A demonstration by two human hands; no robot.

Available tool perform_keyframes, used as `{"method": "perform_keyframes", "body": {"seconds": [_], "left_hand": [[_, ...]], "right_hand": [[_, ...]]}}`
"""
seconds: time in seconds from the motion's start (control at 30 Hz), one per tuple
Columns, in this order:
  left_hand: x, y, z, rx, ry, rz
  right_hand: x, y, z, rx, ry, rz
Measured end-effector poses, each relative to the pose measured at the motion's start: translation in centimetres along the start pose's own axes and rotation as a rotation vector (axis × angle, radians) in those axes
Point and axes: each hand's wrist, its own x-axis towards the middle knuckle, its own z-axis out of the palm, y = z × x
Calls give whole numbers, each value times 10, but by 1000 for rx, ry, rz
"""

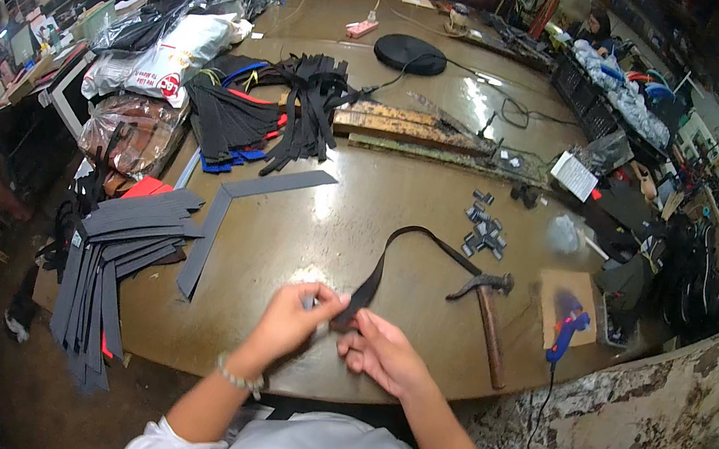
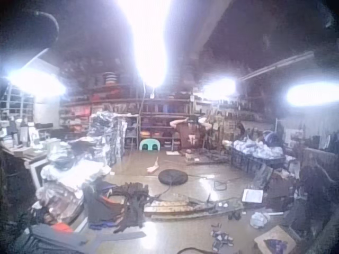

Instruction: The person assembles gray fabric strips into a frame-like shape on a workbench. They use a hot glue gun to apply adhesive to the strips and press small rectangular pieces onto the joints to secure them. The person repeatedly picks up strips, applies glue, and attaches them to the growing assembly.

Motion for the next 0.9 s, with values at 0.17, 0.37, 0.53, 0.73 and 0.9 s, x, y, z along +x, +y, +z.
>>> {"method": "perform_keyframes", "body": {"seconds": [0.17,0.37,0.53,0.73,0.9], "left_hand": [[-67,-15,8,266,101,-4],[-86,-25,12,638,100,415],[-83,-43,5,802,163,473],[-83,-49,-4,817,49,604],[-86,-47,-8,787,5,596]], "right_hand": [[46,-29,-5,-378,-166,289],[120,-111,-27,-560,-235,105],[180,-112,-28,-1165,-77,-326],[210,-75,-42,-1499,262,-847],[183,-79,-17,-1314,362,-731]]}}
